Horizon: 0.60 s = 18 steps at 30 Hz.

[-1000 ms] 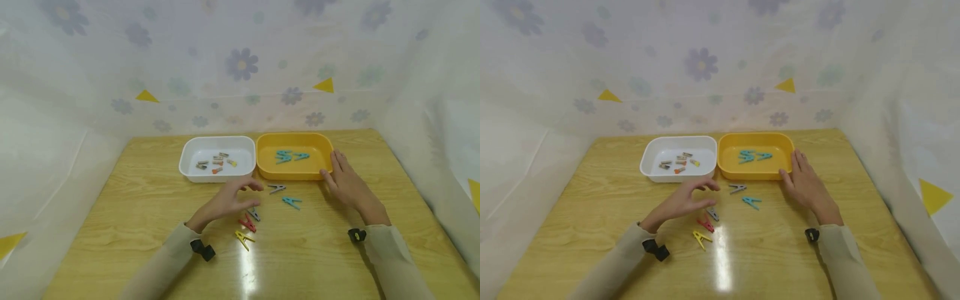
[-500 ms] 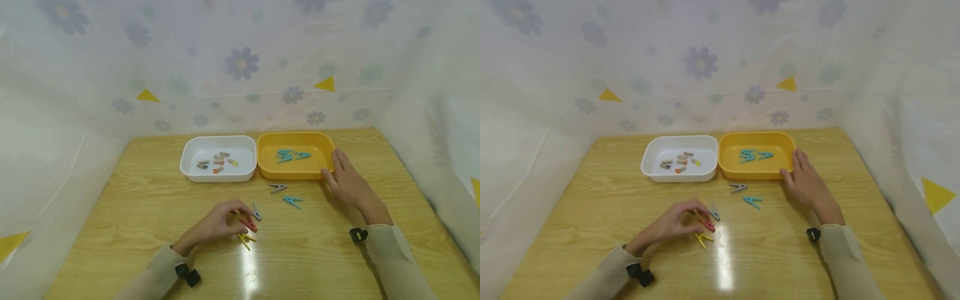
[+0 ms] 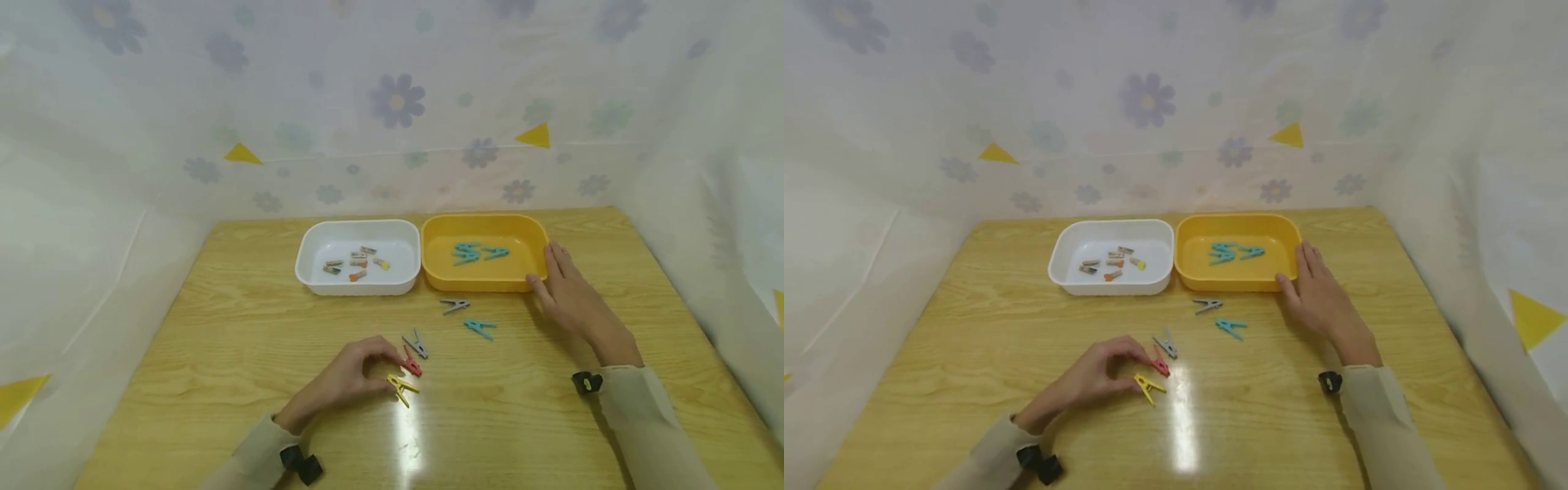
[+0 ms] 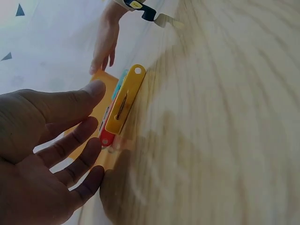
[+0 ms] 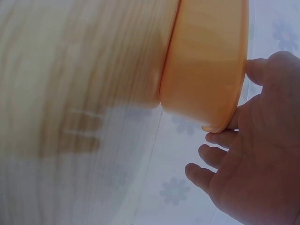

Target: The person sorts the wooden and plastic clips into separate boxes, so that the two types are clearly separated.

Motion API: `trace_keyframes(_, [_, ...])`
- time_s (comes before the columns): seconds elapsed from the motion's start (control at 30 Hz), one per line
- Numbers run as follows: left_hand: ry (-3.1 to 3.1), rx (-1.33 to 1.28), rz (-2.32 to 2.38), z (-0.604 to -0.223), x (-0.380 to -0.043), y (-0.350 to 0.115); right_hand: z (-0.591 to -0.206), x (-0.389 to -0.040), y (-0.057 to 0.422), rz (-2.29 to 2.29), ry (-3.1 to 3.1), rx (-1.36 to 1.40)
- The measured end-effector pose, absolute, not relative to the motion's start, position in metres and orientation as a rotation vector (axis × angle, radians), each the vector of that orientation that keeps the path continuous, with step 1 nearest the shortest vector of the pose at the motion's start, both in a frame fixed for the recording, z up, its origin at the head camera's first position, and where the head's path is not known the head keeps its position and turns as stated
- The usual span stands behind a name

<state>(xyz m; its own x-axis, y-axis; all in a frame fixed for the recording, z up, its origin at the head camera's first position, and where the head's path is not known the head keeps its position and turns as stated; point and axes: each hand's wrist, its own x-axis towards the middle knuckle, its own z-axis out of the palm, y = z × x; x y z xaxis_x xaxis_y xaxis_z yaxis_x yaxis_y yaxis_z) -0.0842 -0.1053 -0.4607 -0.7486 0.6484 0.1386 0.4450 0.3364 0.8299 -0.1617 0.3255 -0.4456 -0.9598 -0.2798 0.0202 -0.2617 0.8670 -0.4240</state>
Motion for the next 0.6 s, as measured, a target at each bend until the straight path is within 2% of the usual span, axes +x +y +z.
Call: trace_keyframes(0.6, [2.491,0.855,1.284,-0.472,-0.078,-0.101,-0.443,-0.159,0.324,-0.677,2.989,-0.428])
